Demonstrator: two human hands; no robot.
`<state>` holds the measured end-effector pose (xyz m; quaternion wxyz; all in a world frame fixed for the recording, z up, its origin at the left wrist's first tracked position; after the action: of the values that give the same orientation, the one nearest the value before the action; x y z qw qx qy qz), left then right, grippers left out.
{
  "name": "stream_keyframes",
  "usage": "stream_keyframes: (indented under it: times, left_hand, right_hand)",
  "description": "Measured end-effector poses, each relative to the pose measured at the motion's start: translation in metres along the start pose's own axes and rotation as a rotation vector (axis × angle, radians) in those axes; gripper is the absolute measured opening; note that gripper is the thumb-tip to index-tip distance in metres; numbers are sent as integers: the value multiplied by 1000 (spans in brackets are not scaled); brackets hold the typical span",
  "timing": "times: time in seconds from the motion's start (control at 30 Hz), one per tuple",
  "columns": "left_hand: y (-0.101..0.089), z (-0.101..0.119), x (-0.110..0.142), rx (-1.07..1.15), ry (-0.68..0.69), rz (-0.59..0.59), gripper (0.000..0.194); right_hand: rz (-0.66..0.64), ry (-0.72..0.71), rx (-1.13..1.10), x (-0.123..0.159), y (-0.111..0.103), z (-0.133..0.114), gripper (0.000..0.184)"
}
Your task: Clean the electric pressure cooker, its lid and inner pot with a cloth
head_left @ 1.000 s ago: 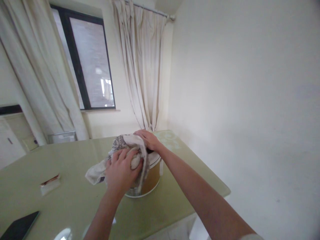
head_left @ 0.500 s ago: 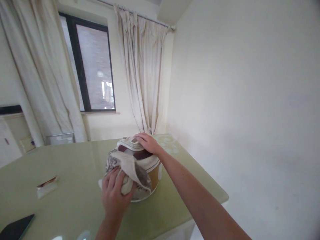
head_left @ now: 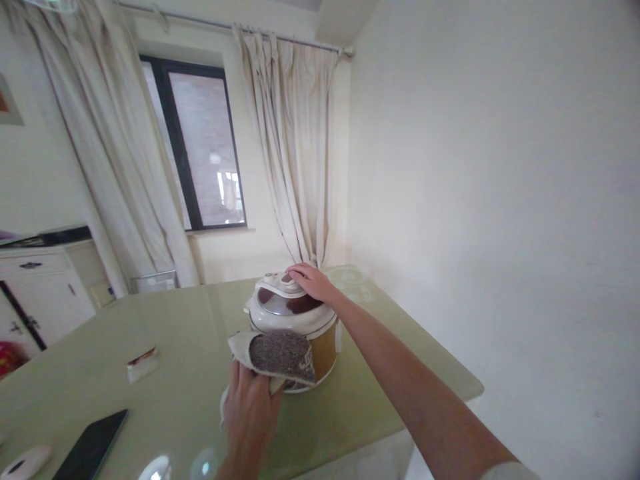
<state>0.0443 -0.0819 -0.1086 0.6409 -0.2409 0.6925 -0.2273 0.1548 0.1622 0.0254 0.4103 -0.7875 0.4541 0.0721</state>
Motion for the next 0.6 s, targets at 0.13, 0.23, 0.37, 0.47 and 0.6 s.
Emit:
stream_keyframes:
  times: [0.13, 0.23, 0.37, 0.47, 0.6]
  left_hand:
    - [-15, 27, -12, -78, 107, -39, 22]
    - [-23, 37, -26, -99, 126, -126, 27]
    - [-34, 29, -42, -51, 163, -208, 32]
    - [-38, 22, -49, -1, 171, -242, 36]
    - [-41, 21, -54, -27, 125, -222, 36]
  right_hand:
    - [1, 6, 4, 0, 0, 1, 30]
    - [5, 10, 2, 0, 0, 1, 30]
    - [5, 10, -1, 0, 0, -1, 29]
    - [4, 18, 3, 0, -1, -1, 30]
    - [-4, 13, 3, 1, -2, -2, 29]
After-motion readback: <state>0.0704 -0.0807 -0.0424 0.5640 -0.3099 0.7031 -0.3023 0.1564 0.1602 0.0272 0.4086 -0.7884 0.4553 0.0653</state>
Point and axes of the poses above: each hand's wrist, its own x-axis away from the middle knuckle, its own y-axis out of the palm, z = x × y, the point moved 3 cm from there along -x, towards the middle knuckle, and after that the axes turned 12 degrees about y, right-handed, at the moved point
